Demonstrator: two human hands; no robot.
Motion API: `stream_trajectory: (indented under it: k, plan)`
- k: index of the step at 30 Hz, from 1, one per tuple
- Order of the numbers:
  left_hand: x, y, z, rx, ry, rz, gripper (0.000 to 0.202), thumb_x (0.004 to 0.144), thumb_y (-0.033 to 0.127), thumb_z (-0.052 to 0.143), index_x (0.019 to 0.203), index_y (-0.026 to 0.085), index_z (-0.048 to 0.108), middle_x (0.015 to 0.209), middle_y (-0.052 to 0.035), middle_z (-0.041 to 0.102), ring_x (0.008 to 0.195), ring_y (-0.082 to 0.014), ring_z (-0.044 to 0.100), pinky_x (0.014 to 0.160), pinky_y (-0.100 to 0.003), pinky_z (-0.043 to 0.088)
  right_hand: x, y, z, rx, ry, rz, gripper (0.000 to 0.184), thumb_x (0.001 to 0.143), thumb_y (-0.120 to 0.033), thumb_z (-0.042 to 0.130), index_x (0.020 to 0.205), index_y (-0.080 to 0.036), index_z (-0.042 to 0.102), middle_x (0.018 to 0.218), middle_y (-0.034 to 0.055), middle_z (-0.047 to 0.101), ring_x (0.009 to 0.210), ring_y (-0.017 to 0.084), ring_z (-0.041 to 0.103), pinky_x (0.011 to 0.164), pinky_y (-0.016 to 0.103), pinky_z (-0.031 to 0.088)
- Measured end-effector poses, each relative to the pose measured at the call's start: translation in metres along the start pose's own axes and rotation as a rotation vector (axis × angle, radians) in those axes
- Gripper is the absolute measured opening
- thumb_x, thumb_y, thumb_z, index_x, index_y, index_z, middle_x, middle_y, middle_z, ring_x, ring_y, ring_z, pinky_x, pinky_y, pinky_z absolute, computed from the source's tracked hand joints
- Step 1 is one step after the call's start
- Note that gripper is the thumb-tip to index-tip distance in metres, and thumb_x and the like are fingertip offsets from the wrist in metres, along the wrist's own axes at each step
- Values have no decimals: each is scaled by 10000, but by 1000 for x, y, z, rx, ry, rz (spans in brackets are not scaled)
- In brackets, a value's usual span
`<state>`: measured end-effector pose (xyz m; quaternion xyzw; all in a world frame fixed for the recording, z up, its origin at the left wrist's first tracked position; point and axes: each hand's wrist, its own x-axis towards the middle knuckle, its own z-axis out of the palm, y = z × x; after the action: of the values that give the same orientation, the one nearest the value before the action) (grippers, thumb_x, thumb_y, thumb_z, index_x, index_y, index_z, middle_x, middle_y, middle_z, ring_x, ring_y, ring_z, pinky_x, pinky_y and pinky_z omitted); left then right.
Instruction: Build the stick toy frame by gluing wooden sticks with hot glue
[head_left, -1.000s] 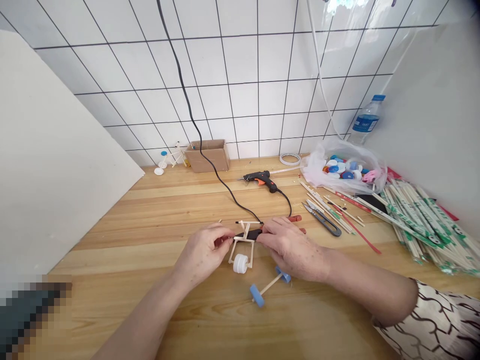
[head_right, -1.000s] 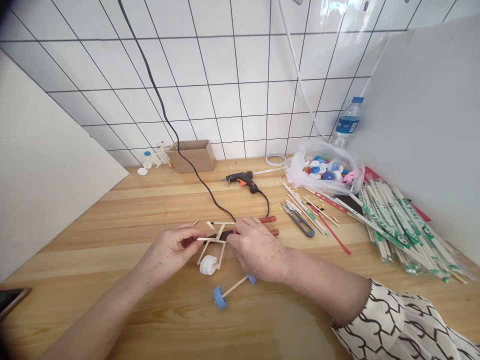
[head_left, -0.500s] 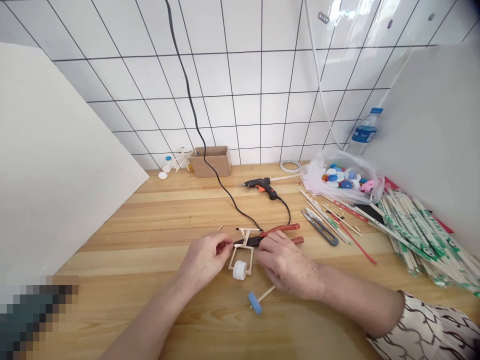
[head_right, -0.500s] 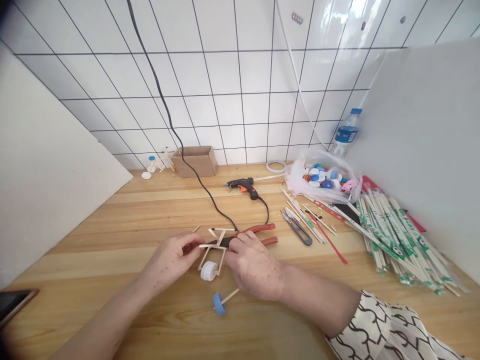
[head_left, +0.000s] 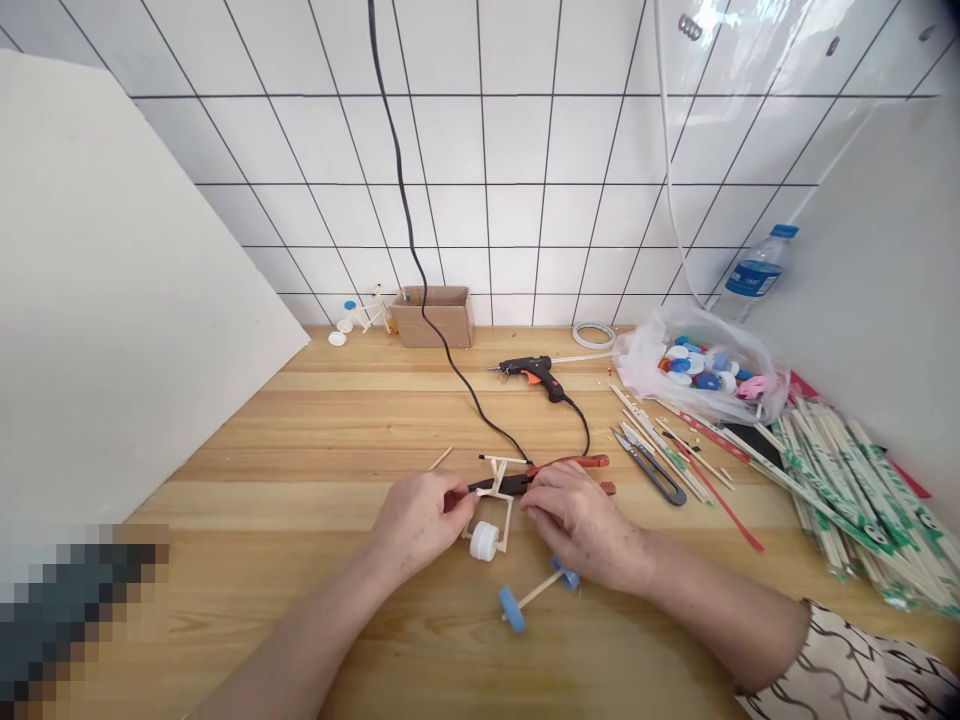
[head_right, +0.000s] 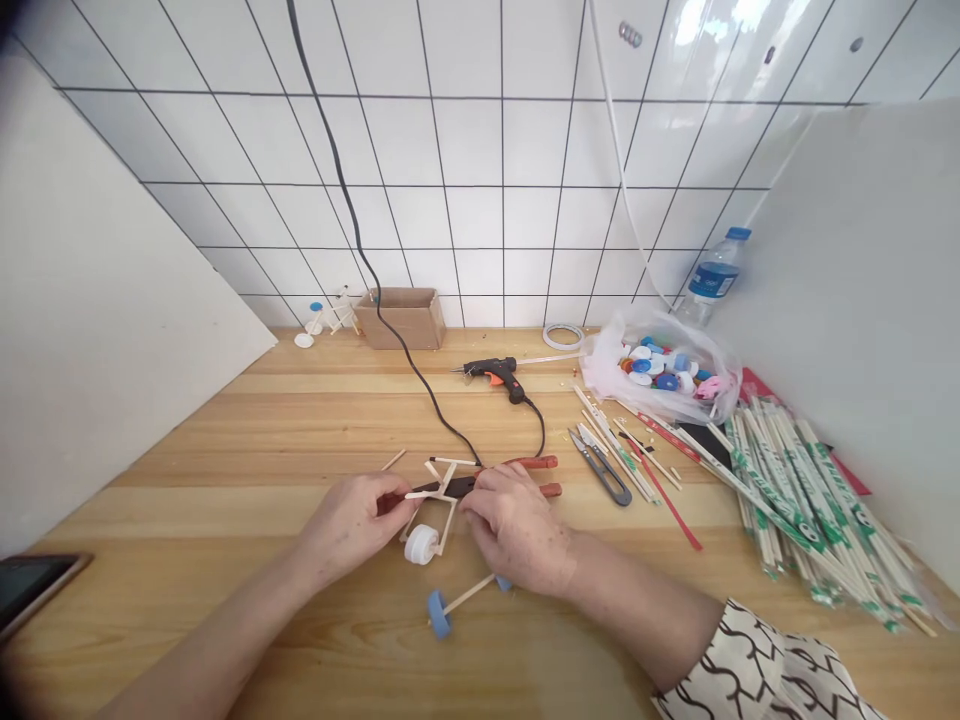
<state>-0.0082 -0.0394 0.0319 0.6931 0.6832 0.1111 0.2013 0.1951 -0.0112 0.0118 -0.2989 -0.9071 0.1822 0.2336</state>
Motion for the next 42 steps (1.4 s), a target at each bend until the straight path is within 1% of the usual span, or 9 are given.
stream_trajectory:
  k: [4, 10, 14, 20, 26, 28, 34, 38, 42]
  plan:
    - [1, 1, 1, -19, -4, -17, 293, 783, 305, 482, 533, 188, 577, 489, 24, 495, 484, -119, 427, 497, -239, 252, 0, 1, 2, 16, 8, 8, 184, 833, -93, 477, 767, -161, 635, 744, 55, 604, 765, 175, 534, 714, 318, 386]
    - [0, 2, 5, -51, -12, -31, 307, 775, 298, 485, 501, 184, 562, 449, 38, 439, 457, -107, 385, 489, -237, 234, 0, 1, 3, 42, 13, 17, 193, 833, -93, 473, 782, -171, 642, 748, 55, 613, 769, 177, 541, 712, 322, 395]
    - [-1, 2, 5, -68, -5, -24, 312, 776, 296, 486, 498, 184, 572, 442, 38, 440, 452, -107, 382, 493, -239, 236, 1, 1, 2, 50, 20, -5, 201, 832, -91, 462, 798, -172, 643, 750, 57, 618, 761, 176, 548, 698, 323, 404]
    - [-2, 3, 2, -95, 17, -12, 330, 793, 316, 490, 511, 182, 595, 459, 30, 479, 463, -107, 378, 495, -249, 219, 2, 0, 2, 37, 34, -36, 207, 833, -89, 450, 801, -174, 636, 753, 61, 624, 760, 181, 557, 698, 331, 419]
    - [-3, 2, 2, -113, 62, -7, 424, 843, 355, 467, 472, 172, 560, 416, 50, 347, 447, -100, 300, 492, -260, 193, 4, -5, 0, 30, 68, -69, 216, 849, -94, 433, 785, -182, 620, 733, 49, 640, 721, 168, 581, 678, 311, 436]
    - [-3, 2, 2, -115, 77, -2, 451, 865, 362, 443, 472, 170, 552, 418, 50, 331, 447, -99, 296, 488, -259, 189, 5, -5, 0, 14, 77, -84, 219, 855, -102, 430, 786, -184, 621, 733, 49, 649, 723, 168, 592, 673, 308, 442]
    - [-2, -2, 3, -103, 105, 17, 455, 887, 377, 429, 509, 170, 573, 433, 40, 361, 452, -104, 348, 481, -253, 202, 5, -4, 1, -30, 83, -98, 205, 863, -138, 439, 796, -189, 627, 733, 48, 667, 738, 178, 615, 677, 317, 464]
    - [-2, -3, 3, -86, 112, 21, 430, 889, 372, 435, 549, 176, 611, 442, 23, 432, 493, -126, 444, 493, -260, 234, 5, -3, 1, -55, 103, -87, 211, 864, -164, 441, 783, -197, 632, 704, 51, 668, 680, 177, 621, 631, 318, 469]
    - [-1, -4, 4, -78, 121, 32, 424, 888, 376, 437, 560, 175, 615, 460, 9, 482, 493, -131, 463, 489, -272, 235, 4, 3, 2, -72, 120, -73, 202, 868, -187, 451, 806, -209, 642, 721, 51, 681, 699, 192, 642, 639, 329, 475]
